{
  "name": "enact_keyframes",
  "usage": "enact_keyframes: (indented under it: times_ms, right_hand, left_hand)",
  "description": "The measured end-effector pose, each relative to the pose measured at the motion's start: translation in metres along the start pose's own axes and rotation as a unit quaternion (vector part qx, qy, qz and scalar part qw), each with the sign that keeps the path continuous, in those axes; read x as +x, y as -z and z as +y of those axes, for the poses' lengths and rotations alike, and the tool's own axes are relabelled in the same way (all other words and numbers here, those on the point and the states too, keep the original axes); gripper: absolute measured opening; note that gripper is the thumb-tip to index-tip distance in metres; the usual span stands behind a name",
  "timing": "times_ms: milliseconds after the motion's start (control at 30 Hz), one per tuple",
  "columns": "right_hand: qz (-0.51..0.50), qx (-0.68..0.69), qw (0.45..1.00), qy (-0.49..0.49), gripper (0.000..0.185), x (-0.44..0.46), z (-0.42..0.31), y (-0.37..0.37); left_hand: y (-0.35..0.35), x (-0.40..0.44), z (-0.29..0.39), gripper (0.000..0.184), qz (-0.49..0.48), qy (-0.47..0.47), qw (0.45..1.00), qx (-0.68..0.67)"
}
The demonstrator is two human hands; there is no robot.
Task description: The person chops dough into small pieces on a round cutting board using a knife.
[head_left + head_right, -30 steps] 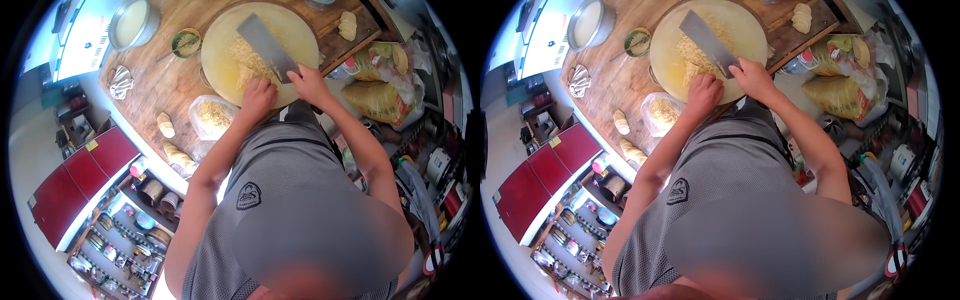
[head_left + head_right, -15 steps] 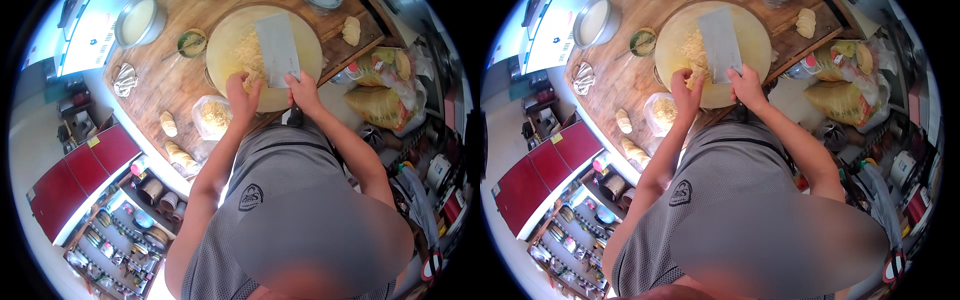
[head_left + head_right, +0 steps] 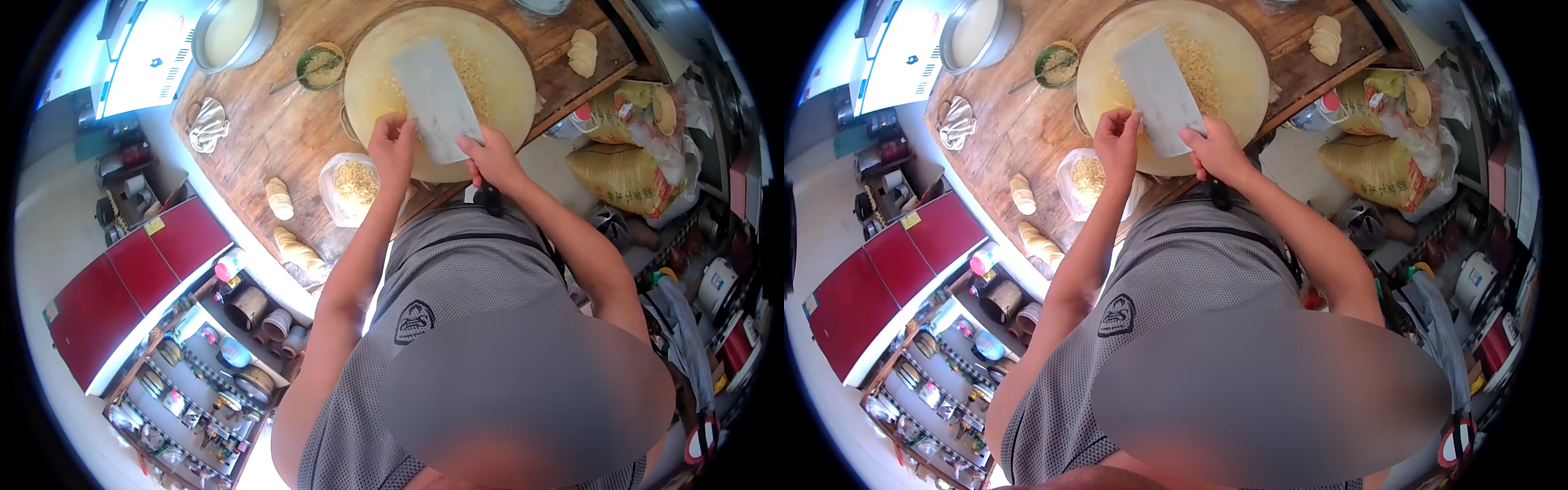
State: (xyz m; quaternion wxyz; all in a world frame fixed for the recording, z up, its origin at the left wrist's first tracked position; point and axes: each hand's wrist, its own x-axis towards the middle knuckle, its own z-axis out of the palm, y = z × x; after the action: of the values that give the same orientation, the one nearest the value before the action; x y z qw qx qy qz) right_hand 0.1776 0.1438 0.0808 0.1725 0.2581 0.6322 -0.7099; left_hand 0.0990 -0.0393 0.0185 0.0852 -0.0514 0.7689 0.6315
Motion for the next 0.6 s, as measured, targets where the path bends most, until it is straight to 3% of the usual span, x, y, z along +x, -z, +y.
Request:
enact_keyframes:
  times_ms: [33,100,200,300,500,600]
  right_hand:
    - [-0.001,-0.012,1.0,-0.005,0.024,-0.001,0.001,0.003]
    - [0.011,-0.009,1.0,-0.005,0.024,-0.002,0.005,0.008]
    - [0.03,-0.002,1.0,-0.006,0.024,0.001,0.006,0.012]
    - [0.035,0.009,0.999,0.001,0.024,0.002,0.006,0.013]
    - [0.008,0.026,1.0,0.002,0.023,0.005,0.009,0.0]
    - [-0.007,0.009,1.0,0.003,0.023,0.005,0.009,-0.006]
  left_hand:
    - [0.003,0.002,-0.003,0.017,0.0,0.001,1.0,0.0]
    - [0.007,0.005,-0.009,0.011,0.001,-0.213,0.954,0.21]
    - [0.008,0.004,-0.01,0.009,-0.016,-0.294,0.91,0.293]
    - [0.007,0.001,-0.004,0.012,0.024,-0.324,0.904,0.277]
    - [-0.014,-0.008,0.039,0.017,-0.003,-0.356,0.907,0.224]
    - [-0.015,0.001,0.023,0.014,0.009,-0.336,0.91,0.244]
